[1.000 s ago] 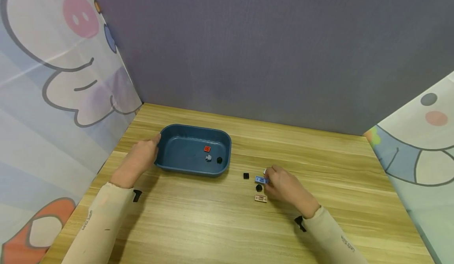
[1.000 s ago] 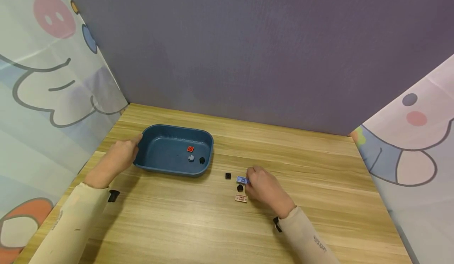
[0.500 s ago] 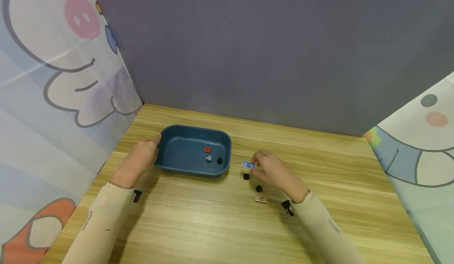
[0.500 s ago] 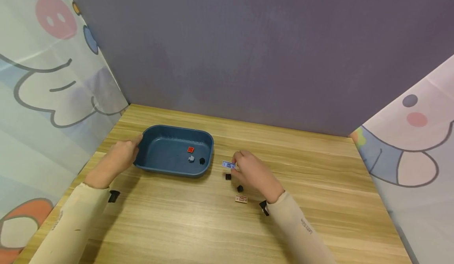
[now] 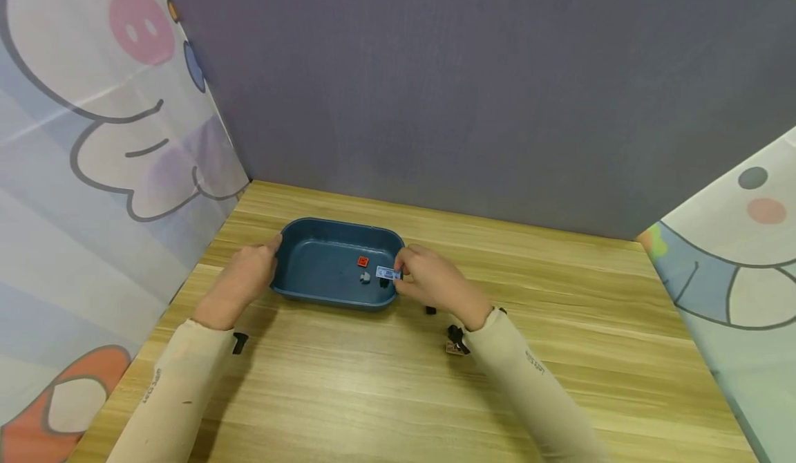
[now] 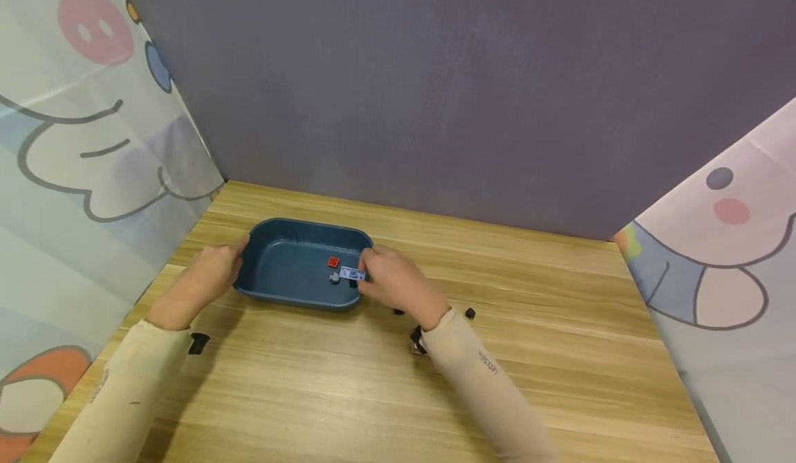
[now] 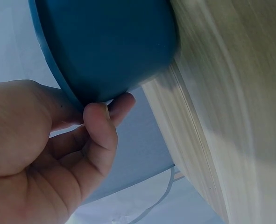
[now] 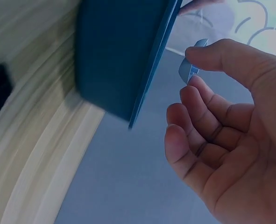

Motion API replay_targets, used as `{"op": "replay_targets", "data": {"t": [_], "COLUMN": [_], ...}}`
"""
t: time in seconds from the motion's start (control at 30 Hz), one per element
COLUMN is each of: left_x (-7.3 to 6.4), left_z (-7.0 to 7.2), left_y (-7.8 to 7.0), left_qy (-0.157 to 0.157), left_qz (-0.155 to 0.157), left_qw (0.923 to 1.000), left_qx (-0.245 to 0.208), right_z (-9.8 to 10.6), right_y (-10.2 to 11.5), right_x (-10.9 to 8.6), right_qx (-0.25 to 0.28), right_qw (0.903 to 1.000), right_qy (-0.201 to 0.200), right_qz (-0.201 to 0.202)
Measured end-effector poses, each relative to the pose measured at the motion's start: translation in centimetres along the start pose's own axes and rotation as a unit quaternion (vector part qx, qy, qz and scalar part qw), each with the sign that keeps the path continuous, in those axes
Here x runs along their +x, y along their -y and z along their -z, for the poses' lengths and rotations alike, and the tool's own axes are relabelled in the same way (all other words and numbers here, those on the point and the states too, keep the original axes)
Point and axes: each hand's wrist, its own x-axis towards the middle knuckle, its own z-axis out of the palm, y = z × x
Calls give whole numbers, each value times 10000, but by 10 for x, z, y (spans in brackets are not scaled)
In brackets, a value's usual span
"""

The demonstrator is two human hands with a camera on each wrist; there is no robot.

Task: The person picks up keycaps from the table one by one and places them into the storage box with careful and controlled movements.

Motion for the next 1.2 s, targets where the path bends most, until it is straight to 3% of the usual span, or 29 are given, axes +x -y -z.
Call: {"op": "replay_targets", "data": {"t": [0.3, 0.73, 1.2], "left_x": [-1, 0, 0], "left_z": [0, -1, 1], "left_y": [-1, -2, -2], "left_qy": [-136, -81, -4], "left_qz": [-167, -175, -27], "left_qw": [9997, 9998, 10000], "left_qx": [75, 80, 95], "right_z": [-13, -22, -17], "right_y": [18, 22, 22], "right_x": [25, 29, 22], "right_qx": [-200, -224, -125], "right_qw": [9988, 9982, 9986], "right_qy": [353, 461, 30], "right_qz": [272, 303, 522]}}
